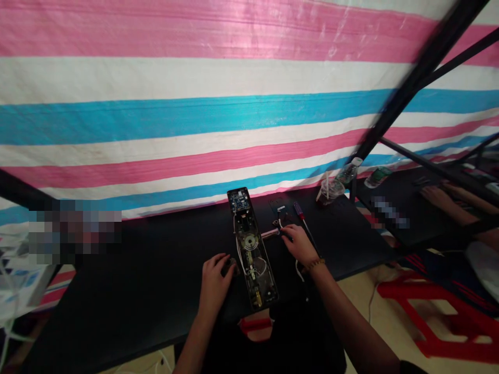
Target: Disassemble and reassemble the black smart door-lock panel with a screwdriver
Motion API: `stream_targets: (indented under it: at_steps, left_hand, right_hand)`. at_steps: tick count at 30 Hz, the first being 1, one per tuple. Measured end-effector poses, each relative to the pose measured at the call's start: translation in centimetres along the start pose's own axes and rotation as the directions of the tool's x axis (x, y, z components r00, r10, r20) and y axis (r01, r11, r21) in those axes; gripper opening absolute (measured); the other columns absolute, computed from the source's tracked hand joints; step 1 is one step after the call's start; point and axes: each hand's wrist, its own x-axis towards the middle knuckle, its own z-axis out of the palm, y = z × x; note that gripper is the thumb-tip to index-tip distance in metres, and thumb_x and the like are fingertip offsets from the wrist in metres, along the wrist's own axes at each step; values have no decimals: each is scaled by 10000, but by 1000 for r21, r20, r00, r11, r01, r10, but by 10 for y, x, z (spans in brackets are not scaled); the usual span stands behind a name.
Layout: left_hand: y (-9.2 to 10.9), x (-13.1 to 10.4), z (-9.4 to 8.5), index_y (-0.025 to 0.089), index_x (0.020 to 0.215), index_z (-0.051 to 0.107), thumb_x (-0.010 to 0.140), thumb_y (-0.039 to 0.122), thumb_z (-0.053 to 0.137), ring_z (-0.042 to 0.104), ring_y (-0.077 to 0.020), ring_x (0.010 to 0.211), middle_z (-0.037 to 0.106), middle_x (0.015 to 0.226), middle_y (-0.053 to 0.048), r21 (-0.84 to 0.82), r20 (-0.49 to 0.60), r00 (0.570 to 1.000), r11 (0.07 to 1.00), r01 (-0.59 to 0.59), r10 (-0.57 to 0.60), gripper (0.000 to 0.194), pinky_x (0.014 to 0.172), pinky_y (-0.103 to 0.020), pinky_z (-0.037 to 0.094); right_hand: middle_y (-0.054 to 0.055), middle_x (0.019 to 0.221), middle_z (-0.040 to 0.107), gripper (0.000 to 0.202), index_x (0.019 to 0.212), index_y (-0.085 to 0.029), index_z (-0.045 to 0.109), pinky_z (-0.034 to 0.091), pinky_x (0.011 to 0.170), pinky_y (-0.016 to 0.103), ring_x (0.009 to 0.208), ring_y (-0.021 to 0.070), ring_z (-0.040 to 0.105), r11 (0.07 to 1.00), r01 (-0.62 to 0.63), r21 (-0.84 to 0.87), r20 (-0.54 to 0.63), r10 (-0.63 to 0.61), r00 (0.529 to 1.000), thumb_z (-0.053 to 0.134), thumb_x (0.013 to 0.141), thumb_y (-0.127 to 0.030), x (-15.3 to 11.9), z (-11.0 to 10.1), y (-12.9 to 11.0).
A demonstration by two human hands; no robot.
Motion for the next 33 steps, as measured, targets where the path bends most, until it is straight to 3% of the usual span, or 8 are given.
stream_targets:
  at_steps: [4, 9, 16, 21, 23, 25, 28, 33]
  left_hand:
    - [-6, -1, 6, 184, 1082, 751, 904, 460, 566, 605, -302, 1043, 684, 1098, -114, 29, -40, 999, 1000, -7, 8, 376, 950, -476, 504]
    - [-8, -2, 6, 180, 1072, 759, 925, 470, 545, 606, -288, 978, 683, 1036, -114, 49, -55, 998, 998, -34, 37, 389, 905, -455, 516]
    - [-3, -6, 7, 164, 1052, 755, 912, 462, 578, 607, -296, 988, 672, 1041, -124, 73, -152, 988, 997, -6, 17, 374, 899, -467, 523]
    - [-2, -6, 6, 177, 995, 759, 909, 441, 595, 611, -296, 996, 683, 1024, -118, 55, -148, 989, 998, -10, 18, 322, 906, -467, 524]
    - [-3, -6, 6, 180, 1003, 754, 911, 432, 596, 621, -296, 1004, 700, 1028, -116, 23, -135, 991, 1000, -9, 12, 310, 916, -471, 525]
    - [-4, -5, 5, 180, 1019, 745, 913, 426, 598, 637, -294, 1012, 719, 1035, -113, -21, -125, 992, 1000, -1, -1, 305, 928, -472, 525]
    - [-4, -7, 3, 182, 1032, 735, 911, 431, 610, 660, -287, 1012, 741, 1037, -106, -82, -117, 992, 996, 24, -34, 304, 937, -470, 528]
    - [10, -5, -7, 179, 1027, 733, 905, 445, 631, 678, -265, 984, 741, 1028, -100, -161, -203, 974, 985, 65, -97, 310, 911, -438, 546]
  right_hand:
    - [121, 1089, 712, 288, 1131, -194, 750, 490, 956, 406, 1015, 266, 636, 989, -48, -139, 17, 51, 999, 578, 899, -198, 8, -9, 7]
    - [115, 1184, 685, 315, 1250, -200, 693, 453, 975, 354, 1103, 254, 594, 931, 17, -365, 210, 65, 975, 570, 961, -227, 41, -7, -6]
    - [151, 1044, 677, 134, 892, -172, 783, 471, 868, 363, 990, 273, 616, 915, 100, -391, 308, 27, 951, 650, 899, -149, 73, 5, -25]
    - [127, 1119, 647, 235, 1135, -180, 725, 453, 963, 356, 1064, 240, 585, 953, 199, -229, 196, -155, 968, 553, 976, -167, 58, -2, -54]
    - [108, 1125, 646, 248, 1179, -195, 700, 461, 946, 346, 1055, 225, 581, 948, 310, -72, 147, -298, 943, 553, 981, -174, 45, 2, -72]
    - [91, 1072, 659, 211, 1133, -208, 710, 463, 901, 366, 1007, 231, 572, 914, 404, -29, 200, -391, 899, 579, 969, -181, 31, 9, -88]
    - [88, 1014, 665, 165, 1058, -200, 721, 445, 854, 394, 967, 247, 549, 891, 443, -101, 274, -403, 873, 591, 960, -177, 17, 21, -102]
    - [86, 1056, 652, 135, 1033, -207, 724, 433, 883, 406, 998, 257, 528, 900, 410, -149, 241, -369, 898, 629, 938, -194, 13, 28, -104]
